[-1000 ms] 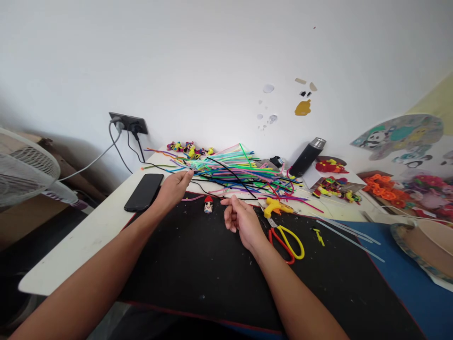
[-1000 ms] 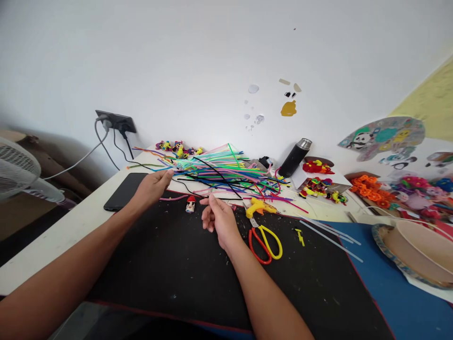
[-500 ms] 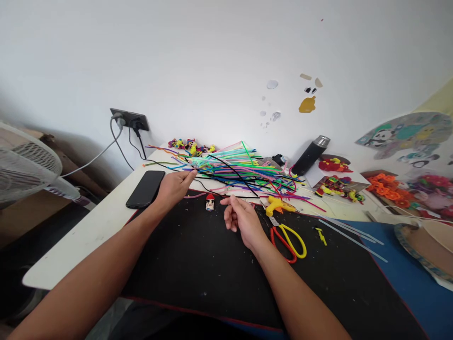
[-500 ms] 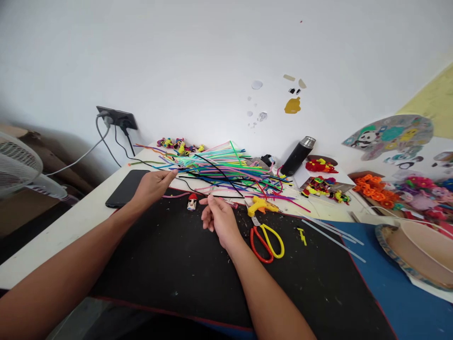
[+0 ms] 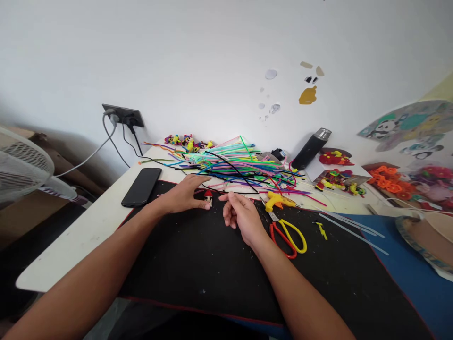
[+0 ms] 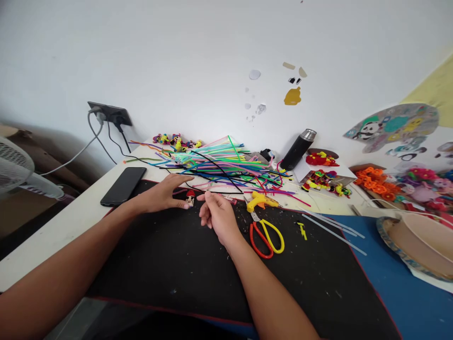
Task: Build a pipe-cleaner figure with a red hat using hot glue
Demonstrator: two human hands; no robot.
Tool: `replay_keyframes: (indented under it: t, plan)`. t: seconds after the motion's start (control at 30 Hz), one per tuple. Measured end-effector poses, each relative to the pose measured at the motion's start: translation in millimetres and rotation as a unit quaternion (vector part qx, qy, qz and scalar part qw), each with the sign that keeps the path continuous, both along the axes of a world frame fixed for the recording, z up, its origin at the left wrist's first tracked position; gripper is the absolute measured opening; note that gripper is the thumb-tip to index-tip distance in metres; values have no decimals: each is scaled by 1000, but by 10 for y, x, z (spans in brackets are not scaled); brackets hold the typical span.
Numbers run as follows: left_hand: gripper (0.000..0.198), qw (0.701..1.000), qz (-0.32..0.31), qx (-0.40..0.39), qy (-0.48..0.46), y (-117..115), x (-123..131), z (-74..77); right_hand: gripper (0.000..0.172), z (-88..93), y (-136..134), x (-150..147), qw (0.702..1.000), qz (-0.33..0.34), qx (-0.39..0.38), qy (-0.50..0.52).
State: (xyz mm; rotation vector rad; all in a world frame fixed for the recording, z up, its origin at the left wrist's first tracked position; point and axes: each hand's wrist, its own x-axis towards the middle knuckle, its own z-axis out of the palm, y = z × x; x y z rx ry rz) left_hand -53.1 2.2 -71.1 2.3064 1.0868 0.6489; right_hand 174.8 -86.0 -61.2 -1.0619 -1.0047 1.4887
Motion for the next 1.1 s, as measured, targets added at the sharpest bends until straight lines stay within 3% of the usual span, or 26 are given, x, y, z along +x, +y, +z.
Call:
replay_keyframes:
  t: [0.1,0.37,0.9,1.1]
  plan:
    - [91,998,-41,12,49,-47,33,6,49,2,5,2,1000,1,-3,2]
    - [64,988,-47,66,132,-61,70,-38,52,4,1,-2,1000,16,-3,-12]
    - [38,991,-55,63,107,-52,73,-68,50,-15,1,2,999,23,-1,-28]
    - [39,993,-42,85,74,-103,105,37,48,-15,5,9,999,18,-5,-28]
